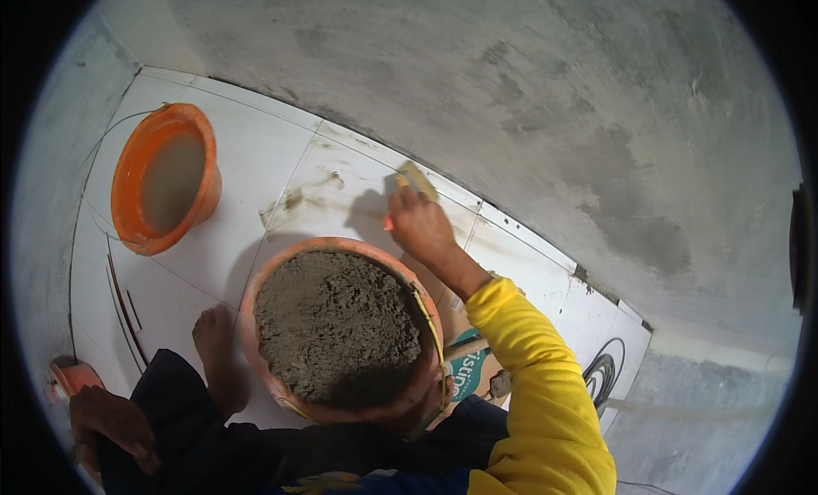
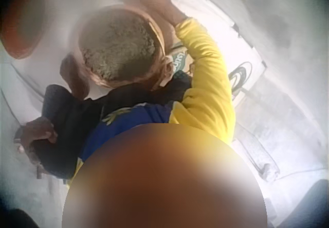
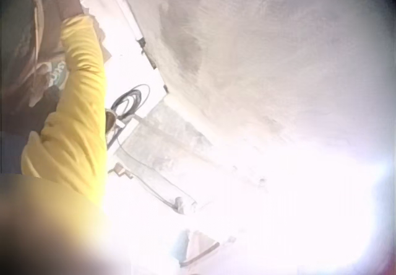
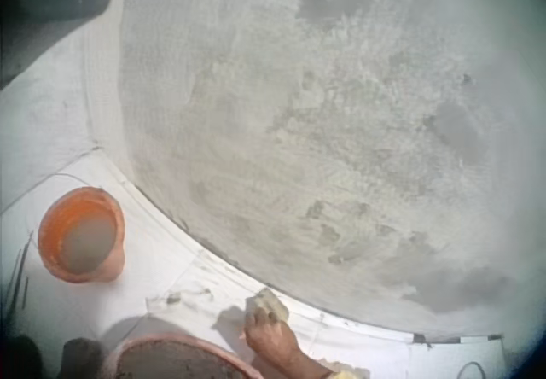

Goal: The person applies cement to the wall using a trowel and brush, then places a white tile onto the prepared surface. The person also handles a bucket of cement and a water bottle during the process.

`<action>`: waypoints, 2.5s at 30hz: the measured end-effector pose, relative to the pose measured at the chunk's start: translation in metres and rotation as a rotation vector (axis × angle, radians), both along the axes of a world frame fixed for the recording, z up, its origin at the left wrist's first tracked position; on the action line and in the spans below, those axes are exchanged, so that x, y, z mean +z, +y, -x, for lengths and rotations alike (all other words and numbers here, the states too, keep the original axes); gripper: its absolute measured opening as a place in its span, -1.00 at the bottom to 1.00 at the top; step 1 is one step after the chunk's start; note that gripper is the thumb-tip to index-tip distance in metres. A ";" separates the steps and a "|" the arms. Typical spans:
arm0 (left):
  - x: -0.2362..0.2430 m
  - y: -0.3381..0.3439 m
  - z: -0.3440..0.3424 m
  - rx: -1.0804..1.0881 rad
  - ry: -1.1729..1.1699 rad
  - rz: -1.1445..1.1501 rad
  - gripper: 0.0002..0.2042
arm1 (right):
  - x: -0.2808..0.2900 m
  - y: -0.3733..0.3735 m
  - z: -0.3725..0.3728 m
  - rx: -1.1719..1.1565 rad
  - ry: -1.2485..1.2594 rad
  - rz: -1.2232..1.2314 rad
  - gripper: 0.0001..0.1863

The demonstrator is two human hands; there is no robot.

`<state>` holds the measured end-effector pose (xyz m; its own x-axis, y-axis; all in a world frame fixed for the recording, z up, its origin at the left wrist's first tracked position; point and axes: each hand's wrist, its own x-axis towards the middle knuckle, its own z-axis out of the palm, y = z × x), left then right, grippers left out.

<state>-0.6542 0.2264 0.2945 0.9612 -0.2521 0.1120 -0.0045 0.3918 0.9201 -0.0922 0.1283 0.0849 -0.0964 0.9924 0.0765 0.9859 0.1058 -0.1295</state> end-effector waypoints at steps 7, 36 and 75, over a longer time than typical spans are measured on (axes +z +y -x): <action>-0.001 0.012 -0.017 -0.091 0.041 0.036 -0.12 | 0.001 -0.110 -0.094 -0.226 -0.012 -0.017 -0.83; -0.009 -0.001 -0.078 0.141 0.039 -0.068 -0.34 | 0.102 -0.353 -0.266 -0.411 -0.289 0.057 -0.81; 0.069 -0.092 0.052 0.830 -0.178 -0.248 -0.41 | 0.176 0.176 0.266 0.244 1.268 -0.028 -0.82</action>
